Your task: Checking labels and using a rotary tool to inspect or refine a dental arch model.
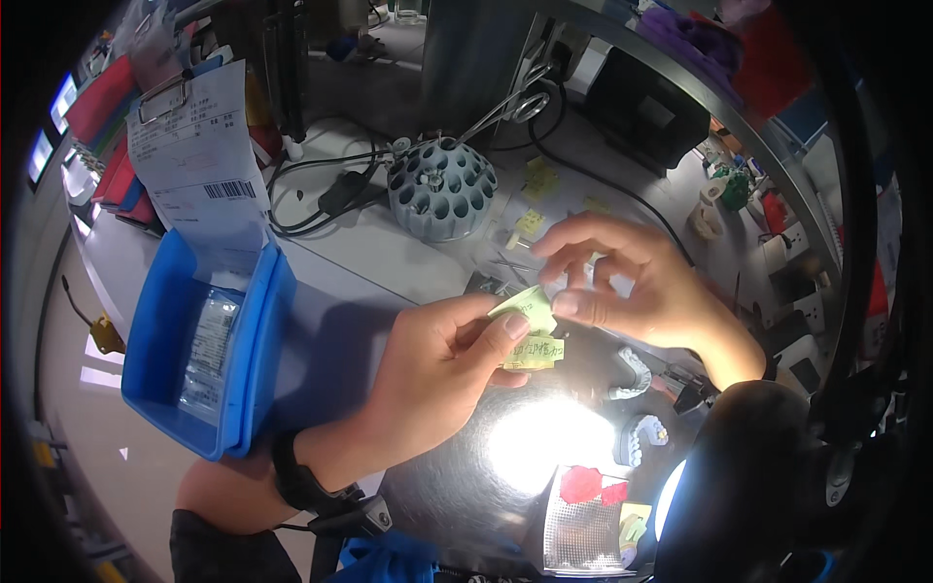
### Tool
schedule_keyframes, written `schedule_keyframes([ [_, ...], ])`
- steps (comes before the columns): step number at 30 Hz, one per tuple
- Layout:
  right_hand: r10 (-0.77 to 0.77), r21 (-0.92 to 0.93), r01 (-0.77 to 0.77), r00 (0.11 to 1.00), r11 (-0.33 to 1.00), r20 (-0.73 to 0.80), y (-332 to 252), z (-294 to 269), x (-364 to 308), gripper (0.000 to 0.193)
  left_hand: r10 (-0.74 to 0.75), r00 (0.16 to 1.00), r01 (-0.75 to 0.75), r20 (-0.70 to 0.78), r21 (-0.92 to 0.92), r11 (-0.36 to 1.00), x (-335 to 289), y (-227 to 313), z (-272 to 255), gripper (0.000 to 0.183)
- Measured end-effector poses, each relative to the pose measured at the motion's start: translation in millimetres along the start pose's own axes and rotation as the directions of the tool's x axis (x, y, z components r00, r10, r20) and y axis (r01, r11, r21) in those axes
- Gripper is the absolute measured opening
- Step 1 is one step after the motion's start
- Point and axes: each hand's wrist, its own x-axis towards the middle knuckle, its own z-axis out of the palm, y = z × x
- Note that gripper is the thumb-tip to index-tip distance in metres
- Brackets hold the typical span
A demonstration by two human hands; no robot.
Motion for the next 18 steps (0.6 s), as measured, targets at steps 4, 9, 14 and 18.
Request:
schedule_keyframes([
  [4,0.009,-0.069,-0.005,0.998,0.998,0.063,-1,23,0,0.019,-0.019,1.000,0.019,-0.011,0.016,1.000,0,-2,-3,0.039],
  [9,0.086,0.014,-0.085,0.993,0.996,-0.085,9,25,-9,0.012,-0.037,0.999,0.037,0.017,-0.046,0.998,1,-3,-2,0.036],
  [14,0.110,0.201,-0.078,0.982,0.976,-0.155,13,31,-11,0.013,-0.036,0.999,0.037,0.023,-0.059,0.998,-1,0,0,0.035],
  [18,0.206,0.238,-0.151,0.952,0.959,-0.226,3,25,-9,0.016,-0.023,1.000,0.023,-0.004,-0.059,0.998,-1,-3,-2,0.036],
])
